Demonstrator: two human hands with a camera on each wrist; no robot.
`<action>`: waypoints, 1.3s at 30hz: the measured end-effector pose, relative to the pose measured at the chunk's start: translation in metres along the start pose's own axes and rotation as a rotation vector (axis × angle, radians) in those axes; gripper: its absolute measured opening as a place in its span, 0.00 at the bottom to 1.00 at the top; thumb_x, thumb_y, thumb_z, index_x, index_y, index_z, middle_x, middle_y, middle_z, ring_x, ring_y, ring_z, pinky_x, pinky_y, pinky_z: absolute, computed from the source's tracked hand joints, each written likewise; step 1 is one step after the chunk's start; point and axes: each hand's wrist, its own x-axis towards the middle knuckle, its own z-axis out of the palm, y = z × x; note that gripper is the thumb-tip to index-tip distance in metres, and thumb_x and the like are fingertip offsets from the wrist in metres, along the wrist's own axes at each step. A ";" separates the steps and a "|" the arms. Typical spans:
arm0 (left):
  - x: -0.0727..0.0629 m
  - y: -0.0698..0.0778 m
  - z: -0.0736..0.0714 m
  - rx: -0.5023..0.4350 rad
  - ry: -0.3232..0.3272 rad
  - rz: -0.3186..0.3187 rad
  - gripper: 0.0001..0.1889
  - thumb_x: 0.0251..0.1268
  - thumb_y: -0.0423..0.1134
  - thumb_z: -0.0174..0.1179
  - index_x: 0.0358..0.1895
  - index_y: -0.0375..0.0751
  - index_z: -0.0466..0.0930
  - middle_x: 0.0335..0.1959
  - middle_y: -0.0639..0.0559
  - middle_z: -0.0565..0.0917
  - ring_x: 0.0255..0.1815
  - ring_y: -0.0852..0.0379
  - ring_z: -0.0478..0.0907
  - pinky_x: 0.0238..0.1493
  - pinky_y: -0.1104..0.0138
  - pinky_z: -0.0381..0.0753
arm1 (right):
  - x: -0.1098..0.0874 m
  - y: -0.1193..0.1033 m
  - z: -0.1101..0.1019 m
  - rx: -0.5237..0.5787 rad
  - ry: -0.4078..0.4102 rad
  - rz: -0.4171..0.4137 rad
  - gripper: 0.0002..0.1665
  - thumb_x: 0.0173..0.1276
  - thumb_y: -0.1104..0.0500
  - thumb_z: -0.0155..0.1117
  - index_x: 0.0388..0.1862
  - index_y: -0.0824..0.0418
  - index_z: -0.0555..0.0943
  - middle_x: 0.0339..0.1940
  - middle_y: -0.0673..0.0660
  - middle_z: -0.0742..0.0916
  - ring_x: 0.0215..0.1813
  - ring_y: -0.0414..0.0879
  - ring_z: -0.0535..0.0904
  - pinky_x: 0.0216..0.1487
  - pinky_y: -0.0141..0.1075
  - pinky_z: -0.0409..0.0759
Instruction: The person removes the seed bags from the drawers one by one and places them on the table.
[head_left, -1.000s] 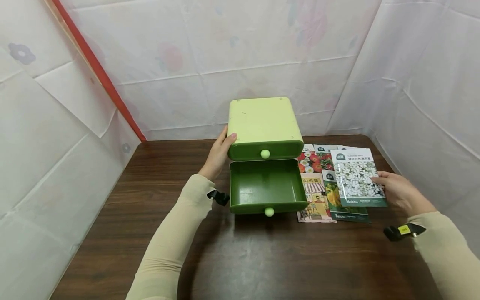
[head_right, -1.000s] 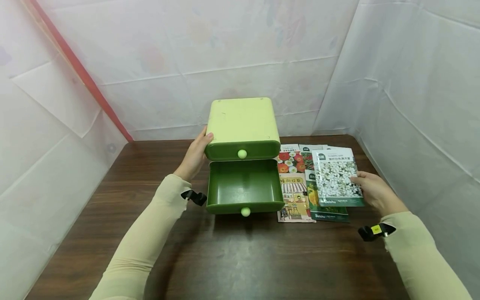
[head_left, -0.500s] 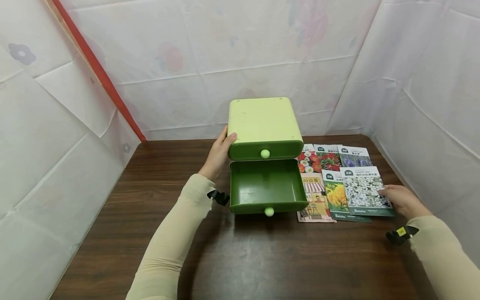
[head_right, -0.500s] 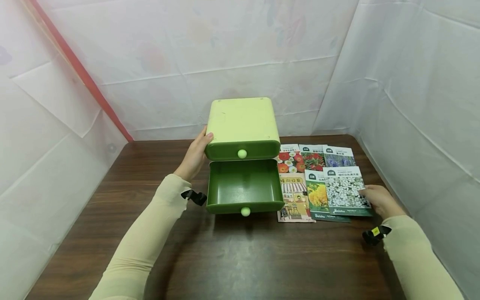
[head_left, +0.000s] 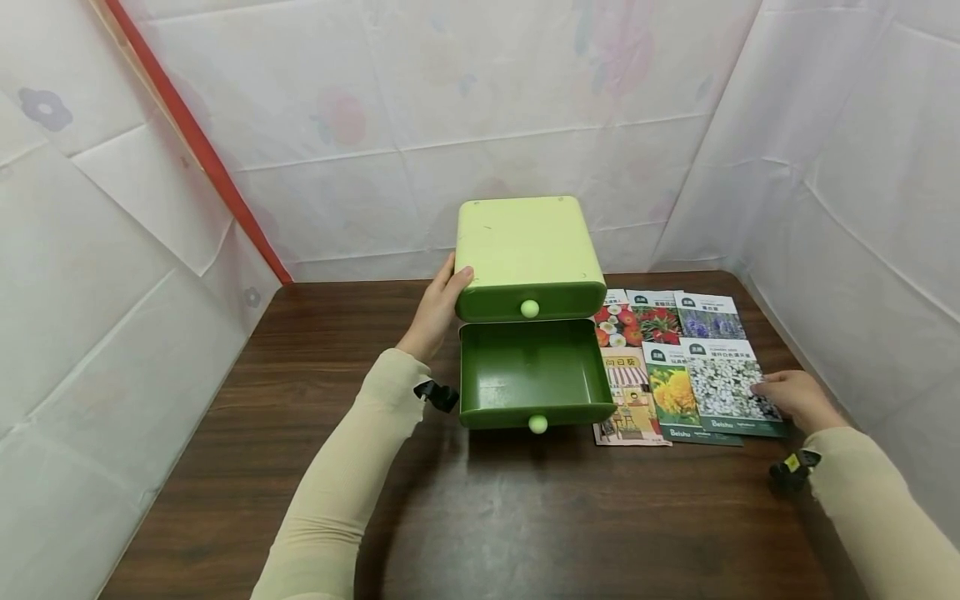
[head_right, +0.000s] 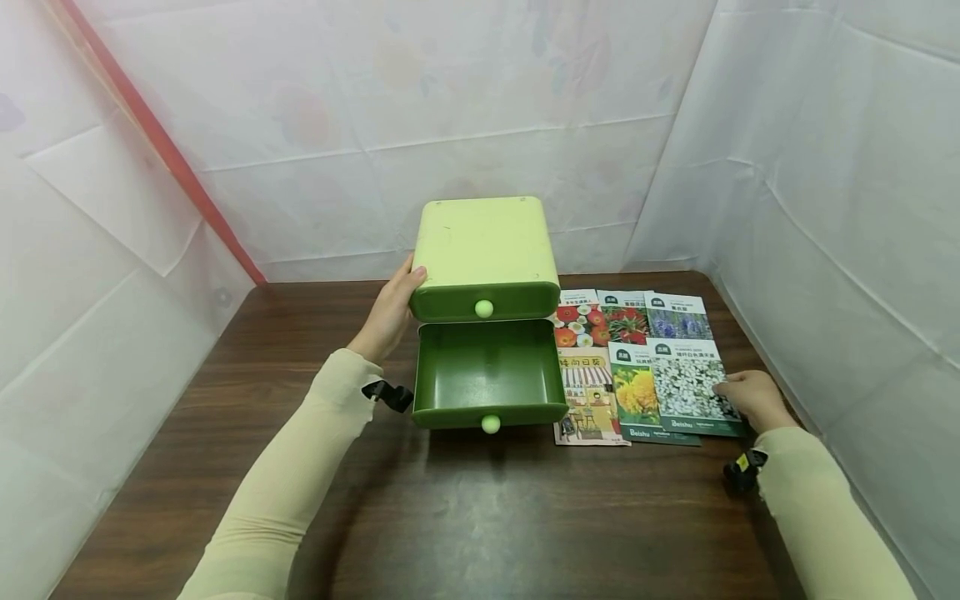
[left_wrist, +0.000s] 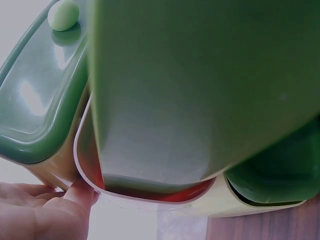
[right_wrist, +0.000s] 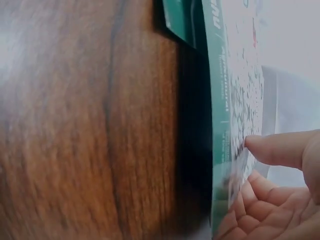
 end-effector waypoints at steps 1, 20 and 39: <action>0.000 -0.001 0.000 0.001 0.003 0.002 0.38 0.76 0.58 0.45 0.80 0.59 0.37 0.81 0.60 0.40 0.81 0.59 0.40 0.79 0.55 0.51 | -0.001 -0.001 0.001 -0.006 0.018 -0.004 0.35 0.71 0.57 0.55 0.64 0.85 0.63 0.63 0.83 0.66 0.60 0.75 0.67 0.54 0.62 0.74; 0.001 -0.002 0.002 0.007 0.030 0.024 0.40 0.74 0.60 0.47 0.81 0.55 0.39 0.82 0.58 0.43 0.81 0.58 0.43 0.78 0.55 0.53 | -0.005 -0.009 0.004 -0.079 0.107 -0.014 0.27 0.66 0.59 0.60 0.53 0.83 0.72 0.51 0.80 0.75 0.50 0.70 0.74 0.42 0.55 0.77; 0.002 -0.004 0.001 0.007 0.030 0.012 0.40 0.73 0.62 0.48 0.80 0.58 0.39 0.81 0.60 0.43 0.81 0.59 0.42 0.78 0.56 0.52 | -0.027 -0.085 0.009 0.191 0.176 -0.299 0.37 0.79 0.43 0.41 0.69 0.73 0.65 0.64 0.75 0.73 0.60 0.66 0.75 0.52 0.51 0.80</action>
